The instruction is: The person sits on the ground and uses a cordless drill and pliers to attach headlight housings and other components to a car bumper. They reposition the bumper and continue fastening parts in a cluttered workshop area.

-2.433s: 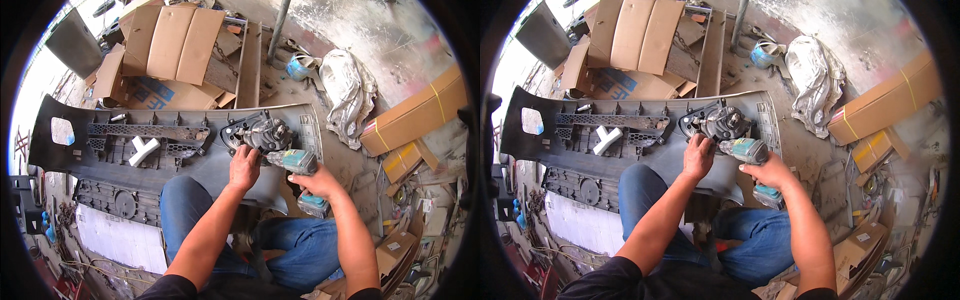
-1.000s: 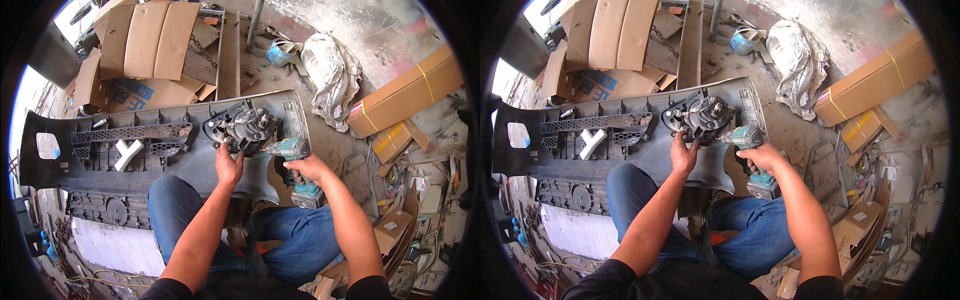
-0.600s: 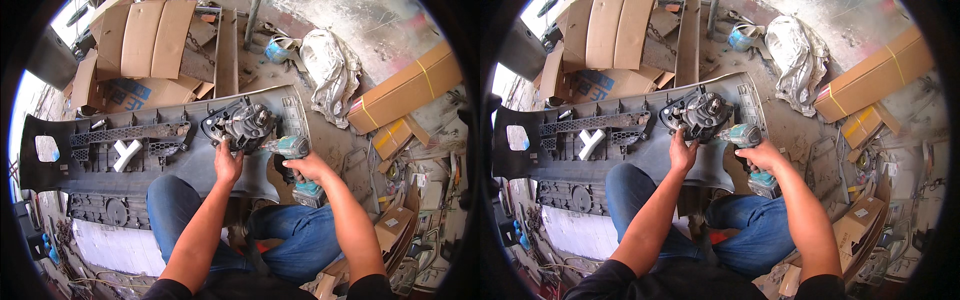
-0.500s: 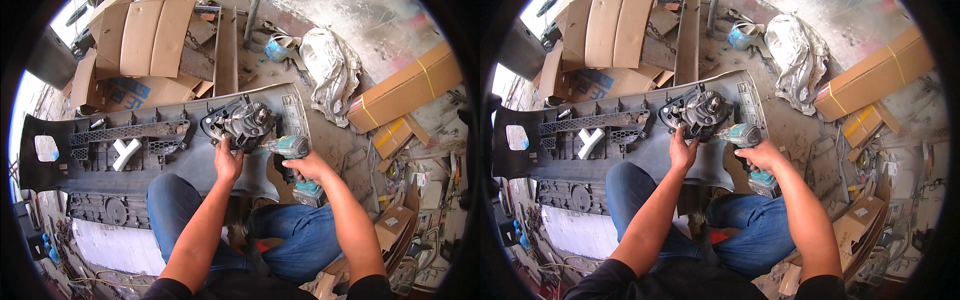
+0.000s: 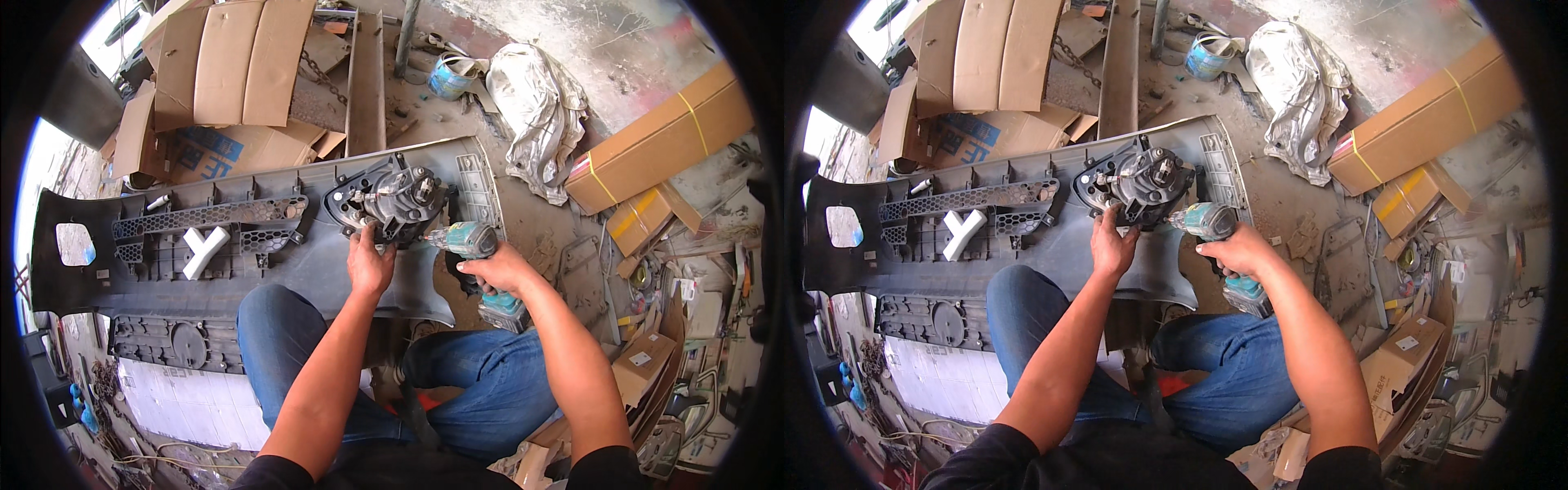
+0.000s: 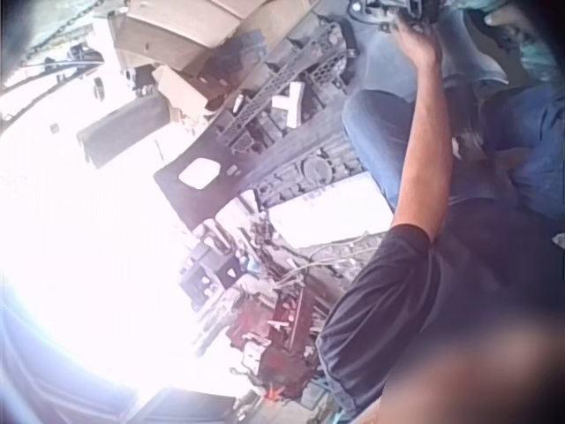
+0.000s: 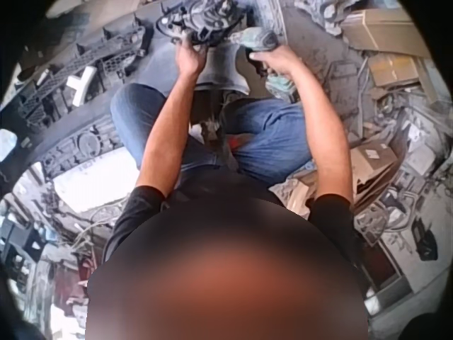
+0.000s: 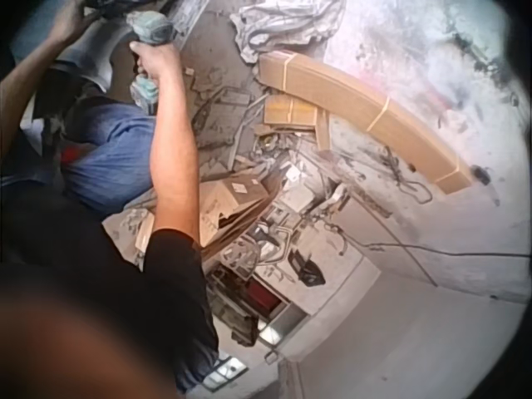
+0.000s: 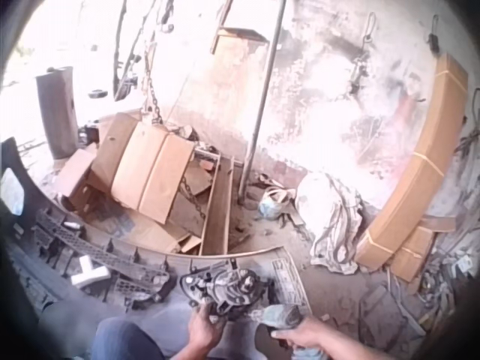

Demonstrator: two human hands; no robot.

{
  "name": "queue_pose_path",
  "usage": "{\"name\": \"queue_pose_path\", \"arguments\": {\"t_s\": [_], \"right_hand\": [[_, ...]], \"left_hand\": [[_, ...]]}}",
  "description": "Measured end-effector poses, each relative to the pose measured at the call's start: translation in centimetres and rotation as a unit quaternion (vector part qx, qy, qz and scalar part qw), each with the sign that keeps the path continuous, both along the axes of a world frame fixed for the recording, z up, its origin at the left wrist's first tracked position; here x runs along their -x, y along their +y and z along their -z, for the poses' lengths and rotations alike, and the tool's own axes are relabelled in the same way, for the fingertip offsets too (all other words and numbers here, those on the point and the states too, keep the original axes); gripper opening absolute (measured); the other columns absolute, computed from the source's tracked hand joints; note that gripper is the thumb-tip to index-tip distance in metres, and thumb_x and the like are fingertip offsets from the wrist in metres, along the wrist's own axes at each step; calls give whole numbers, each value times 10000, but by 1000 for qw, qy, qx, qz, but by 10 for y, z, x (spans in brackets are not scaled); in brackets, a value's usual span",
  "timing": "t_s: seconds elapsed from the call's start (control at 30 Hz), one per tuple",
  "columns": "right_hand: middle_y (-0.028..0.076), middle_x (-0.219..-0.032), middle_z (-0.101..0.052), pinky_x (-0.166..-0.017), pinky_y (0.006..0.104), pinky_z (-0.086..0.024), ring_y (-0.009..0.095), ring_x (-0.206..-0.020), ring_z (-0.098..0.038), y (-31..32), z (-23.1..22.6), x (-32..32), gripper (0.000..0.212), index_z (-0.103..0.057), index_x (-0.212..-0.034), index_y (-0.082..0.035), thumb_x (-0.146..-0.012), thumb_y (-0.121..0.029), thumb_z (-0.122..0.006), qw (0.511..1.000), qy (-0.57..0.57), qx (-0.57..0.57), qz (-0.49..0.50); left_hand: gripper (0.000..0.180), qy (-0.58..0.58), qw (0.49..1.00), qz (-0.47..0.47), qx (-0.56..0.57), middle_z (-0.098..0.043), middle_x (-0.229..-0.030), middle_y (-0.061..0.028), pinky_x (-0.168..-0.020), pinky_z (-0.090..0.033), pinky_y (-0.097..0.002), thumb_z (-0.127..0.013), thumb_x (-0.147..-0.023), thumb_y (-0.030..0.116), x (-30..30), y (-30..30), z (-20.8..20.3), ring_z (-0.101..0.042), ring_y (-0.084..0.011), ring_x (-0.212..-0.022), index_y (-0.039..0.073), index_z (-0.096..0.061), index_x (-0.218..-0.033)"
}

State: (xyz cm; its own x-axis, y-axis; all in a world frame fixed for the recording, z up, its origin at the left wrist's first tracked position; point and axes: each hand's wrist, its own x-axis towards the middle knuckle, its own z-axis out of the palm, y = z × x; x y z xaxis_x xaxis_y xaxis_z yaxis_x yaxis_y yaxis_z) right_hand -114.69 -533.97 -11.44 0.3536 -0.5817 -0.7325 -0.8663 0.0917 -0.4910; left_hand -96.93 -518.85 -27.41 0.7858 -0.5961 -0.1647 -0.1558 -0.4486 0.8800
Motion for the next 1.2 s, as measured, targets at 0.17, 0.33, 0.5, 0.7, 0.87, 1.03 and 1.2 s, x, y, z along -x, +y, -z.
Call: {"name": "queue_pose_path", "arguments": {"t_s": [0.17, 0.33, 0.5, 0.7, 0.87, 1.03, 1.2], "right_hand": [[49, -711, -638, -487, 347, -494, 155, -553, -600, -5, 1, 0, 277, -698, -999, -45, -906, -268, -833, 1000, 6, -23, -1], [51, -686, -612, -461, 355, -470, 166, -528, -582, -11, 5, -3, 247, -665, -914, -44, -914, -239, -815, 996, 14, -72, 47], [54, -669, -595, -447, 358, -458, 169, -519, -576, -12, 8, -5, 243, -654, -887, -38, -917, -226, -805, 996, 12, -76, 47], [54, -677, -607, -444, 354, -459, 169, -521, -579, -11, 10, -8, 226, -668, -907, -32, -906, -214, -803, 999, 11, -49, 22], [53, -695, -624, -449, 347, -465, 169, -534, -593, -11, 10, -8, 227, -697, -973, -31, -891, -210, -810, 1000, 15, -22, -11], [52, -709, -632, -460, 343, -475, 165, -545, -600, -12, 7, -7, 236, -710, -996, -41, -884, -219, -817, 999, 16, -35, 25], [53, -711, -635, -466, 348, -485, 165, -551, -604, -11, 3, -6, 247, -711, -997, -43, -881, -231, -822, 1000, 13, -15, 11]], "left_hand": [[591, -2, 1000, -2, -8, -659, -1273, -202, -1030, -516, -503, -842, -835, 189, 0, 0, 3, -644, -421, -1208, 132, -624, -1381], [574, -11, 1000, 1, 2, -655, -1270, -202, -1013, -523, -510, -837, -844, 192, 1, 0, 3, -643, -431, -1204, 147, -626, -1376], [561, -2, 1000, 2, 0, -655, -1273, -204, -1017, -521, -510, -835, -844, 172, 1, -1, 5, -642, -434, -1207, 150, -629, -1365], [537, -22, 1000, 2, 18, -649, -1270, -203, -1005, -526, -511, -827, -861, 165, 1, 0, 11, -647, -433, -1191, 147, -629, -1360], [561, -10, 1000, 4, -6, -661, -1270, -203, -1030, -511, -503, -837, -856, 172, 0, -1, 10, -639, -417, -1207, 129, -622, -1373], [539, -30, 999, -9, 0, -643, -1260, -210, -1003, -520, -507, -825, -868, 170, 3, -3, 9, -639, -428, -1201, 126, -621, -1364], [412, -94, 994, -51, 29, -671, -1173, -180, -905, -543, -511, -805, -885, 162, 21, -4, 10, -672, -411, -1100, 121, -638, -1259]]}}
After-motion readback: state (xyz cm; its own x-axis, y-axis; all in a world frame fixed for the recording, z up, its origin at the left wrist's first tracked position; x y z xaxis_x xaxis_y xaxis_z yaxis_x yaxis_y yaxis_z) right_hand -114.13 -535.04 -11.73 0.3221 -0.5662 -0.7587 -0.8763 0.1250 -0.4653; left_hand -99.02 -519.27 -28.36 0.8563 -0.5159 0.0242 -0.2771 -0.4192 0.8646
